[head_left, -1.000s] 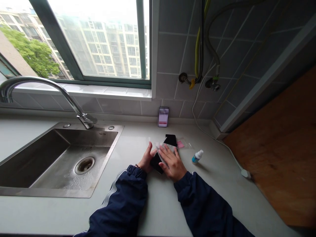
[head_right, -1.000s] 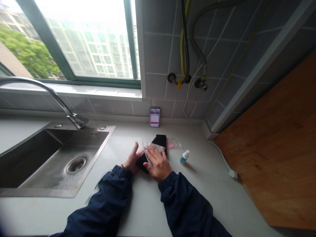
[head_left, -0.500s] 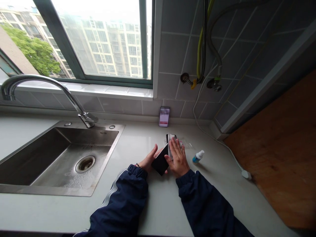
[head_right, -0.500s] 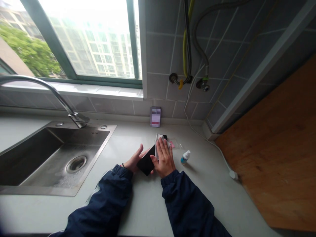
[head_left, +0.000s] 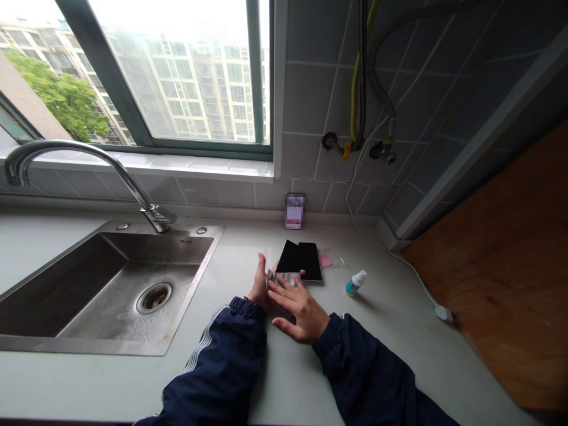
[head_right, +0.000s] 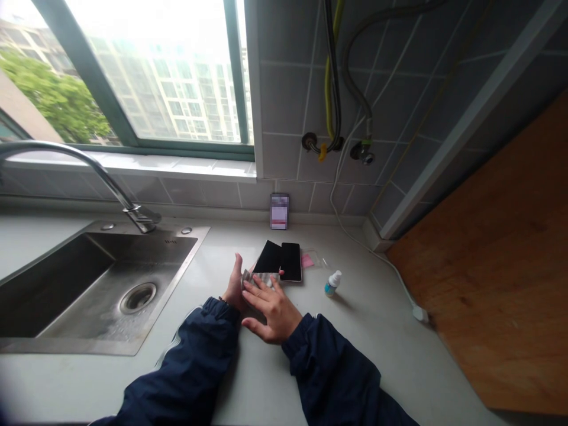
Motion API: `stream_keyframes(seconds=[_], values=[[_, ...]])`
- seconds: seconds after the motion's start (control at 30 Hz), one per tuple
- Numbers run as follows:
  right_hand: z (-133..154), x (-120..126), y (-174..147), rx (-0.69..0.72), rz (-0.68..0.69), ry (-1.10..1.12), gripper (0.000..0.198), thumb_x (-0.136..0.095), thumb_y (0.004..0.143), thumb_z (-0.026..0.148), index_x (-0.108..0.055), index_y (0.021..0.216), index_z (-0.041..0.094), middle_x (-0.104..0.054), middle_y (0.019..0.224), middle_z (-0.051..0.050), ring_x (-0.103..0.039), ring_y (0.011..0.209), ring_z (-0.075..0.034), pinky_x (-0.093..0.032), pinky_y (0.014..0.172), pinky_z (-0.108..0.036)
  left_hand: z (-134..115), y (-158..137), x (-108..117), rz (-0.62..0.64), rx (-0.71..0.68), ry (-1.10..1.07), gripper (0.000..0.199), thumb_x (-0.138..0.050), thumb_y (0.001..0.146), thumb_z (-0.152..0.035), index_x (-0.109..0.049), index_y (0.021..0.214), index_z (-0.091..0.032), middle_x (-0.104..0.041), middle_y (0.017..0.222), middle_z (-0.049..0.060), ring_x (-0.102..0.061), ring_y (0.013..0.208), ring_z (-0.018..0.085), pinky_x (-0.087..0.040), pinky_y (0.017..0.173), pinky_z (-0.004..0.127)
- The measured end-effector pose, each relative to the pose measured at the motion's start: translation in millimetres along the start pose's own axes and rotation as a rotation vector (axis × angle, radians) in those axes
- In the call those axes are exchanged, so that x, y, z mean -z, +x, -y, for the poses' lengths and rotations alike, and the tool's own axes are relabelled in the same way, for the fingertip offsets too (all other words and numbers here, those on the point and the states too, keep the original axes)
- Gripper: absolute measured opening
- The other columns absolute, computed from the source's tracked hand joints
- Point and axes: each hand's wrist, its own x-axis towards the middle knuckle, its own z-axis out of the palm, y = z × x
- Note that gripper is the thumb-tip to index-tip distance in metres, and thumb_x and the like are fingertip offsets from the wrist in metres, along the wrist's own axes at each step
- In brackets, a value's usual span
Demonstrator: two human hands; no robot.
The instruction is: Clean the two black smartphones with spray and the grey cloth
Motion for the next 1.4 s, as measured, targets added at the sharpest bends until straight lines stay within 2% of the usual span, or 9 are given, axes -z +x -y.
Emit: stream_keyframes(seconds=[0.3, 0.53, 0.6, 0.77, 0.9, 1.0, 1.17, 1.3, 1.4], values=[[-1, 0, -1, 0.008, -0.027, -0.006, 0.063, -0.052, 0.100, 0.048, -0.043, 0.153, 0.016, -0.043, 0.158, -0.015, -0.026, 0.154, -0.030, -0.007, 0.124, -0.063, 1, -3, -4, -0.012, 0.051, 0.011, 0.097, -0.027, 0.087, -0.086, -0.059, 0.138, -0.009, -0.075, 0.112, 0.021, -0.072, 0.107, 0.035, -0.052, 0.097, 0.048], [-14, -1, -1, -0.114, -0.143, -0.147, 0.064, -0.044, 0.104, 0.044, -0.025, 0.162, 0.022, -0.032, 0.164, -0.011, -0.021, 0.155, -0.029, -0.012, 0.124, -0.063, 6, -4, 2, -0.008, 0.127, 0.099, 0.100, -0.033, 0.084, -0.087, -0.053, 0.146, -0.011, -0.066, 0.134, 0.021, -0.058, 0.130, 0.039, -0.039, 0.113, 0.051], [-18, 1, 1, -0.184, -0.213, -0.195, 0.065, -0.040, 0.106, 0.042, -0.015, 0.164, 0.024, -0.027, 0.166, -0.010, -0.018, 0.156, -0.029, -0.014, 0.124, -0.063, 10, -3, 2, 0.000, 0.079, 0.204, 0.092, -0.040, 0.086, -0.083, -0.051, 0.149, -0.017, -0.061, 0.143, 0.017, -0.049, 0.139, 0.037, -0.032, 0.119, 0.049], [-31, 8, 7, -0.297, -0.412, -0.263, 0.069, -0.036, 0.107, 0.042, -0.002, 0.165, 0.025, -0.017, 0.169, -0.009, -0.011, 0.157, -0.032, -0.015, 0.124, -0.063, 18, -4, -11, 0.124, -0.208, 0.482, 0.069, -0.062, 0.090, -0.061, -0.055, 0.147, -0.022, -0.043, 0.160, 0.006, -0.021, 0.155, 0.026, -0.011, 0.128, 0.033], [-36, 7, 6, -0.310, -0.491, -0.268, 0.069, -0.037, 0.107, 0.042, -0.003, 0.165, 0.023, -0.015, 0.169, -0.010, -0.012, 0.157, -0.033, -0.016, 0.124, -0.063, 18, -4, -15, 0.187, -0.251, 0.468, 0.065, -0.070, 0.089, -0.045, -0.054, 0.148, -0.021, -0.039, 0.162, 0.005, -0.012, 0.157, 0.026, -0.010, 0.128, 0.033], [-32, 3, 2, -0.277, -0.417, -0.246, 0.067, -0.037, 0.107, 0.042, -0.010, 0.165, 0.023, -0.022, 0.168, -0.010, -0.013, 0.157, -0.032, -0.016, 0.124, -0.064, 19, -2, -5, 0.097, -0.220, 0.367, 0.066, -0.066, 0.091, -0.050, -0.053, 0.149, -0.022, -0.044, 0.159, 0.007, -0.020, 0.155, 0.027, -0.015, 0.128, 0.037], [-16, 2, 1, -0.166, -0.196, -0.173, 0.059, -0.044, 0.104, 0.043, -0.032, 0.160, 0.024, -0.036, 0.162, -0.010, -0.022, 0.155, -0.031, -0.011, 0.123, -0.066, 16, 0, 4, -0.046, -0.027, 0.145, 0.082, -0.048, 0.091, -0.073, -0.050, 0.149, -0.015, -0.064, 0.137, 0.019, -0.056, 0.133, 0.037, -0.038, 0.116, 0.050], [-3, 6, 4, -0.114, -0.099, -0.079, 0.051, -0.053, 0.100, 0.039, -0.051, 0.149, 0.024, -0.051, 0.152, -0.011, -0.037, 0.149, -0.030, -0.007, 0.122, -0.068, 9, -2, -6, -0.084, -0.057, 0.019, 0.082, -0.045, 0.093, -0.072, -0.049, 0.148, -0.011, -0.071, 0.122, 0.022, -0.070, 0.112, 0.037, -0.047, 0.106, 0.050], [2, 10, 4, -0.049, -0.077, -0.012, 0.045, -0.056, 0.098, 0.038, -0.059, 0.141, 0.023, -0.057, 0.147, -0.012, -0.041, 0.146, -0.031, -0.007, 0.122, -0.067, 6, -3, -12, -0.048, -0.059, -0.013, 0.086, -0.042, 0.092, -0.075, -0.046, 0.151, -0.013, -0.071, 0.122, 0.022, -0.071, 0.109, 0.036, -0.048, 0.104, 0.050]])
